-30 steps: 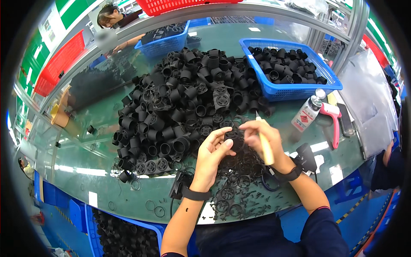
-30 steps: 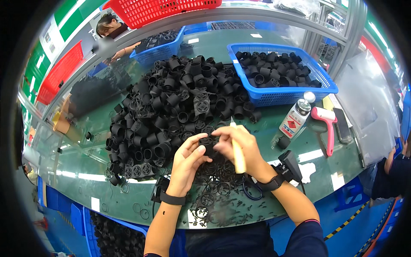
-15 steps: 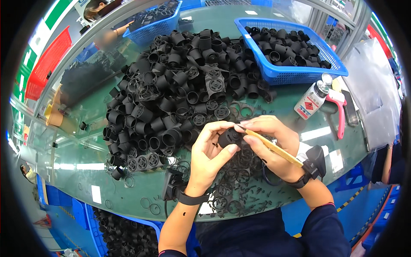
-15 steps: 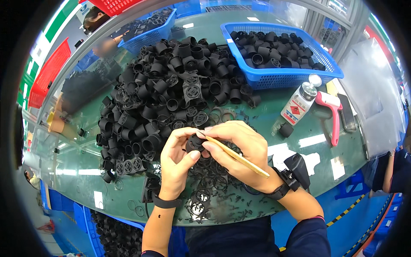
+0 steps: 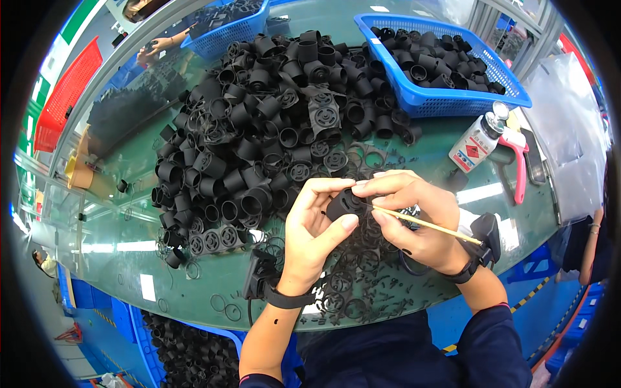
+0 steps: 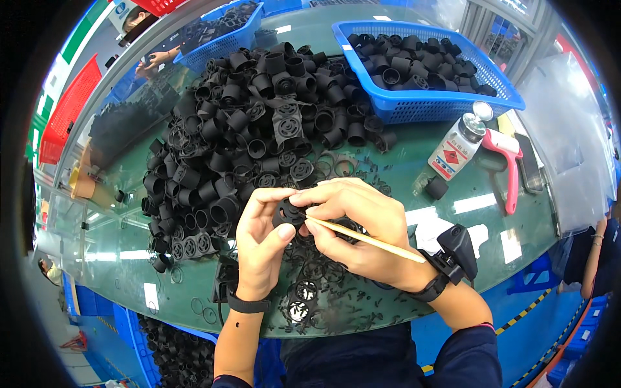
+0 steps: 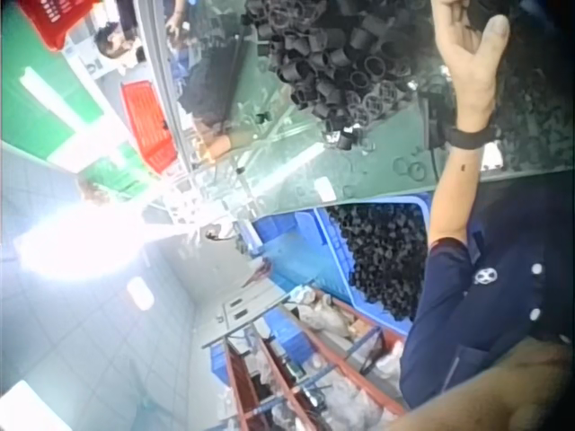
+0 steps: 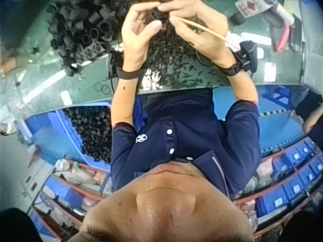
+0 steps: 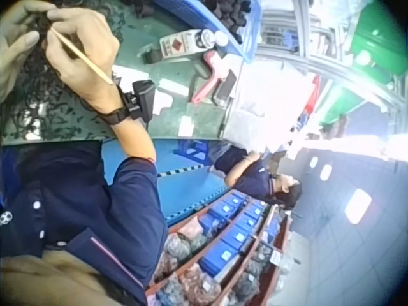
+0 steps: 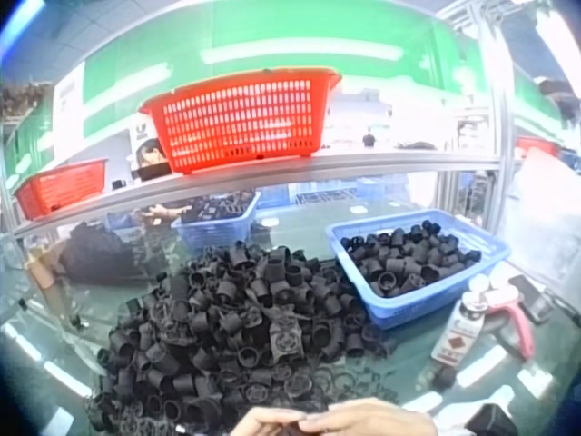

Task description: The worker is using a small wooden tool to inspect and possibly clean or trim small black plastic components at a factory workbench.

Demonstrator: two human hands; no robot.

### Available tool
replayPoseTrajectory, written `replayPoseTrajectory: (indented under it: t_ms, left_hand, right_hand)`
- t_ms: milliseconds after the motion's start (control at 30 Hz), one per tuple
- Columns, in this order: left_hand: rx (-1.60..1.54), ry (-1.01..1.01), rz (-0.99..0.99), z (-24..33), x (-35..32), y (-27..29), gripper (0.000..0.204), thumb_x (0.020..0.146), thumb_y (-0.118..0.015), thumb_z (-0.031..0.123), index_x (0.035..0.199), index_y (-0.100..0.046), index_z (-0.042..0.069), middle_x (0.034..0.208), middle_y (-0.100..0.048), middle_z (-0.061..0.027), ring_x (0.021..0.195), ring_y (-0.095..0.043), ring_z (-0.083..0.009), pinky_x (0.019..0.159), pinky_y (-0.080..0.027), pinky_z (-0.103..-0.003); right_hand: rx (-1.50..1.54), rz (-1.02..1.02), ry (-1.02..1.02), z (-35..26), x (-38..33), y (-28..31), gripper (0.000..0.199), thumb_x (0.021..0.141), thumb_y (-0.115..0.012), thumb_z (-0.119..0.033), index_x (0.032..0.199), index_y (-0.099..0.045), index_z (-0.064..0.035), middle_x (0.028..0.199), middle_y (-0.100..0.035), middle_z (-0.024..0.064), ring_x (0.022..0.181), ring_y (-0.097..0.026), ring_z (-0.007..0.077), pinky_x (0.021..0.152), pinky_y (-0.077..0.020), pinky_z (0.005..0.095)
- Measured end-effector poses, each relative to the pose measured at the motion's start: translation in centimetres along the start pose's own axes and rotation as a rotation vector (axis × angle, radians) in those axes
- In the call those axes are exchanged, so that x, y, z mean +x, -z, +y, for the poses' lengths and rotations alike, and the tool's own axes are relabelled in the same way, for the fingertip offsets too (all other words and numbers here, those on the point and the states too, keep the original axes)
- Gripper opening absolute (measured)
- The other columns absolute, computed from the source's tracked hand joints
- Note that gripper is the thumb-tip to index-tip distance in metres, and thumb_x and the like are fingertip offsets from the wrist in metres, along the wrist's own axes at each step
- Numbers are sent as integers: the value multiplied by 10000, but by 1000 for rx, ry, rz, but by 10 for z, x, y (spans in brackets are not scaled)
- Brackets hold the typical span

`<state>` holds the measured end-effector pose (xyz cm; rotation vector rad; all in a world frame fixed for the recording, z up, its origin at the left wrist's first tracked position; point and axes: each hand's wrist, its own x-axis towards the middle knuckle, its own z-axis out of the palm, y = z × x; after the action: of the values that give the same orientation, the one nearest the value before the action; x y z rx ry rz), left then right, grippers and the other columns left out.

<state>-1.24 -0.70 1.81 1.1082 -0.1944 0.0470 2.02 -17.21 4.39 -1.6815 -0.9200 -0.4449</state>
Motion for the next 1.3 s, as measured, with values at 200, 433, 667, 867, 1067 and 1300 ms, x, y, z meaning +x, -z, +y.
replayPoseTrajectory:
  t_ms: [200, 433, 667, 867, 1067, 1300]
  left_hand:
    - [-29, 5, -24, 2, 0, -1, 418, 739, -685, 46, 1110, -503, -16, 1126, -536, -112, 1103, -484, -192, 988, -336, -316]
    - [-16, 6, -22, 0, 0, 1, 423, 743, -687, 47, 1115, -495, -15, 1127, -533, -117, 1100, -489, -191, 970, -359, -312]
    - [-23, -24, -27, 0, 1, 0, 406, 744, -682, 15, 1103, -494, -14, 1131, -528, -115, 1093, -494, -186, 962, -374, -313]
    - [-22, -3, -57, 2, 0, -1, 401, 743, -679, 23, 1099, -497, -3, 1136, -530, -111, 1096, -494, -186, 956, -377, -309]
    - [-166, 108, -122, 3, 1, 7, 392, 757, -659, 80, 1101, -493, -6, 1118, -538, -135, 1000, -544, -193, 848, -444, -307]
    - [-349, 94, -182, 1, 3, 6, 413, 766, -653, 122, 1116, -460, 18, 1105, -524, -169, 911, -575, -218, 755, -478, -318]
  right_hand:
    - [-30, -12, 5, -2, 1, 2, 134, 684, -675, 9, 787, -596, -25, 932, -669, 107, 844, -638, 246, 780, -494, 344]
    - [-70, -41, 39, -3, 4, 4, 125, 687, -679, -5, 773, -594, -36, 925, -669, 105, 831, -643, 230, 798, -476, 351]
    - [-126, -54, 78, -3, 5, 3, 130, 688, -683, -10, 767, -585, -41, 903, -666, 106, 793, -642, 230, 786, -471, 354]
    - [-272, -40, 187, -1, 3, 2, 142, 686, -681, -9, 784, -584, -42, 884, -662, 98, 760, -627, 233, 764, -474, 352]
    - [234, 25, -189, -3, 1, 3, 80, 772, -629, -3, 804, -556, -1, 907, -653, 154, 791, -621, 192, 752, -476, 310]
    - [297, 33, -223, -4, 2, 5, 48, 782, -590, 20, 767, -544, 17, 960, -636, 174, 808, -613, 168, 727, -490, 294]
